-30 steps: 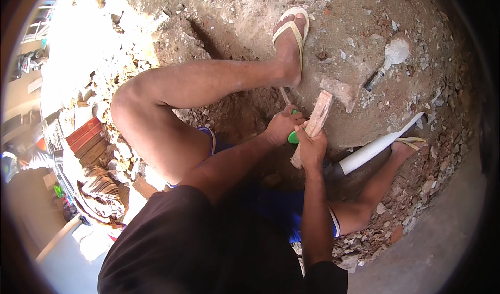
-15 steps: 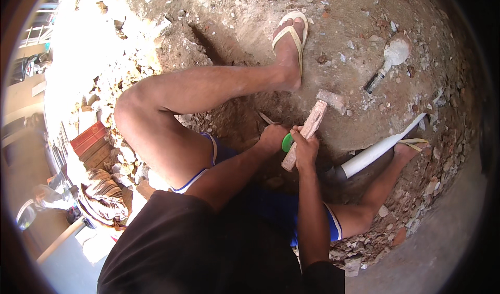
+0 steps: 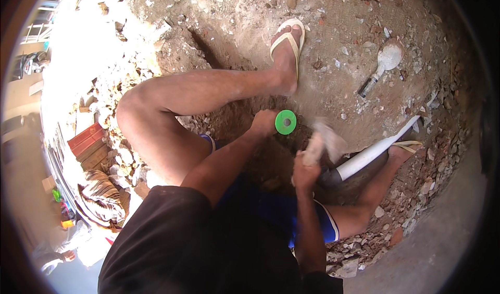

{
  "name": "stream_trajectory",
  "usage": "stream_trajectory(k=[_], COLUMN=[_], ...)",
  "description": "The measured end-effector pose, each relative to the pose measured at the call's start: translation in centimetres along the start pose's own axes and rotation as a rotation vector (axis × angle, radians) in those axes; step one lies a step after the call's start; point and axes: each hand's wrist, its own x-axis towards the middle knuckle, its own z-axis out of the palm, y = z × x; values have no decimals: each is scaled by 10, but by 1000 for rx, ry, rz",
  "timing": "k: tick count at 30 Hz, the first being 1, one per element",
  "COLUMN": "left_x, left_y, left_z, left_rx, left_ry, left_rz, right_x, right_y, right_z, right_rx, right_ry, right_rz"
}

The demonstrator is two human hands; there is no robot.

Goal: The person uses a small hatchet and hands to break away debris around a white PVC pipe in a dirt hole, then uses a small white tool to scrape away soil from the pipe.

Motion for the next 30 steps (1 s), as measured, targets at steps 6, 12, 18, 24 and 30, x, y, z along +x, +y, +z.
stream_trajectory(k=[6,12,18,24,30], left_x=[-18,-21,-26,-29,-42], left_y=[-14,-21,-28,-10,-2], left_z=[10,36,68,39,30], left_rx=[9,83,246,245,155], left_ry=[-38,-78,-166,-232,-256], left_rz=[84,408,530,405,296], right_x=[-4,-4,-25,-23,13], right_y=[-1,-8,-1,-22,-68], right_z=[-2,0,-35,-37,-51], right_rx=[107,325,202,220,366], right_ry=[-341,-239,-156,-236,-32], right_rz=[406,385,325,318,195])
